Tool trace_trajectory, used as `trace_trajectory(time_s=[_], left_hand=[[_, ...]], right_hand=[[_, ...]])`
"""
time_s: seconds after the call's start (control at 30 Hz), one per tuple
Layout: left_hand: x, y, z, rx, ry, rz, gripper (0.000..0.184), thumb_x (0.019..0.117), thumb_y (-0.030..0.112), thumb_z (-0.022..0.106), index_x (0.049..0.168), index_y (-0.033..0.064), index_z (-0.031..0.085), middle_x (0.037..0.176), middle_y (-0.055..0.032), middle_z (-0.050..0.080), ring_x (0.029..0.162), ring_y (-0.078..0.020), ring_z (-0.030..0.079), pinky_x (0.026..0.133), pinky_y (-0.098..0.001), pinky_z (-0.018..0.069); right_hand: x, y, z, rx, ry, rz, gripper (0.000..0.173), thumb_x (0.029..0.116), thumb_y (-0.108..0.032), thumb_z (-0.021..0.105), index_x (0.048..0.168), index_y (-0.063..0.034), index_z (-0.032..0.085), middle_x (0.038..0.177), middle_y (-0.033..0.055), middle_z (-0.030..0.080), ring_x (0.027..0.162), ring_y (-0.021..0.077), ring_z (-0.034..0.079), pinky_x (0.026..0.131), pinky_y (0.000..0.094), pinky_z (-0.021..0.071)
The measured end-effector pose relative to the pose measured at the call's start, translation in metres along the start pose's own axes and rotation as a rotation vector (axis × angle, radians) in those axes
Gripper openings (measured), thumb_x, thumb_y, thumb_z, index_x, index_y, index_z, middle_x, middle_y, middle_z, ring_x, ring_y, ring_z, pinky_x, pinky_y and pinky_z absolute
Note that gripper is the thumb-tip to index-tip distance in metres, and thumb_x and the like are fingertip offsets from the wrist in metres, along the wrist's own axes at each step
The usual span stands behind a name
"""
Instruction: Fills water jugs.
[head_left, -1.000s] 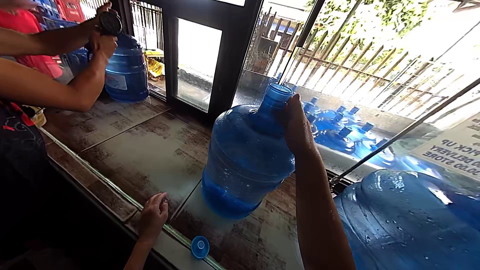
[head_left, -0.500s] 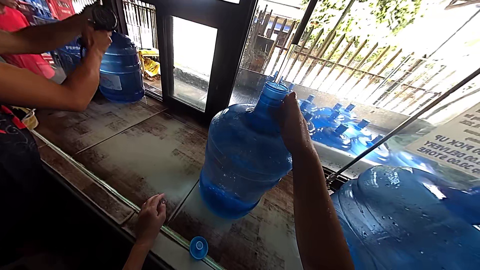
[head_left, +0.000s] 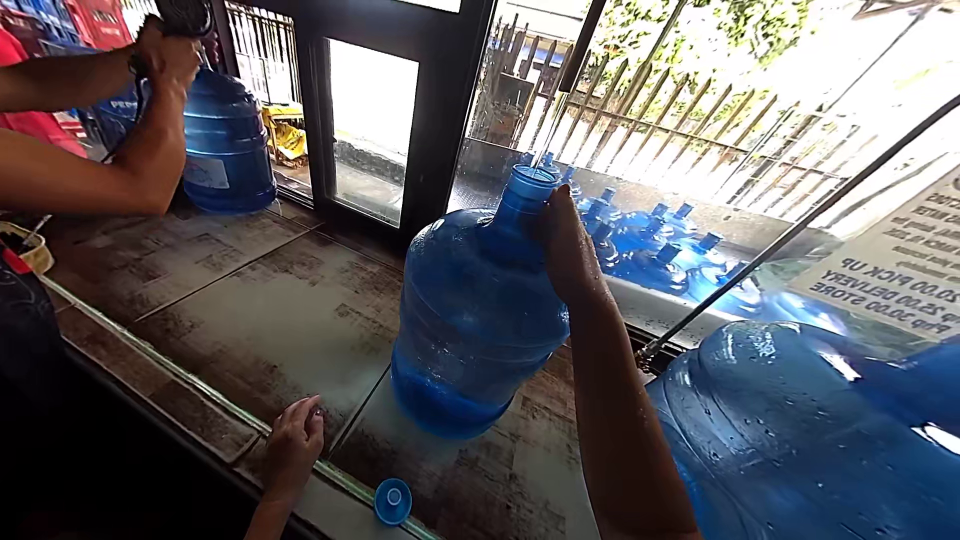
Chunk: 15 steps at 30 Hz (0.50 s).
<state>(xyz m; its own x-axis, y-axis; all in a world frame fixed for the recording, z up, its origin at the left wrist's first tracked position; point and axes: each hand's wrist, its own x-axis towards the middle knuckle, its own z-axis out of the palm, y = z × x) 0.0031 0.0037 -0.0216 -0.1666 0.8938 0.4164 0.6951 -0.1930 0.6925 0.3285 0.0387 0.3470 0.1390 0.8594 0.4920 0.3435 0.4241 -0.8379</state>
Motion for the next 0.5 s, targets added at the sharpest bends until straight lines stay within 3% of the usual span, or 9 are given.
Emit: trace_trajectory(time_s=[0.17, 0.33, 0.5], left_hand=[[-0.0009, 0.0002, -0.0007, 0.001, -0.004, -0.01, 0.032, 0.0952, 0.008, 0.056, 0.12, -0.0046, 0.071, 0.124, -0.0279, 0.067, 0.117, -0.0514, 0.062, 0.098, -0.0672, 0.0464], [0.0003, -0.0016, 0.0001, 0.001, -0.003, 0.015, 0.032, 0.0956, 0.009, 0.056, 0.119, -0.0062, 0.071, 0.123, -0.0294, 0.067, 0.115, -0.0523, 0.063, 0.098, -0.0668, 0.0473], [-0.0001, -0.0012, 0.0003, 0.001, -0.009, 0.015, 0.032, 0.0954, 0.009, 0.055, 0.12, -0.0058, 0.071, 0.123, -0.0291, 0.067, 0.116, -0.0525, 0.062, 0.098, -0.0674, 0.0466]], right_hand=[[-0.0012, -0.0025, 0.0006, 0.01, 0.002, -0.002, 0.064, 0.1115, -0.042, 0.012, 0.155, -0.0007, 0.033, 0.156, 0.0183, 0.041, 0.142, 0.0164, 0.043, 0.118, 0.0324, 0.0344], [0.0018, 0.0006, 0.0, 0.007, -0.005, -0.017, 0.065, 0.1112, -0.043, 0.01, 0.152, -0.0007, 0.038, 0.149, 0.0172, 0.048, 0.136, 0.0157, 0.049, 0.114, 0.0332, 0.0395], [0.0024, 0.001, -0.0006, 0.018, -0.012, -0.017, 0.064, 0.1117, -0.041, 0.011, 0.154, -0.0009, 0.036, 0.152, 0.0178, 0.045, 0.139, 0.0167, 0.046, 0.117, 0.0336, 0.0365]])
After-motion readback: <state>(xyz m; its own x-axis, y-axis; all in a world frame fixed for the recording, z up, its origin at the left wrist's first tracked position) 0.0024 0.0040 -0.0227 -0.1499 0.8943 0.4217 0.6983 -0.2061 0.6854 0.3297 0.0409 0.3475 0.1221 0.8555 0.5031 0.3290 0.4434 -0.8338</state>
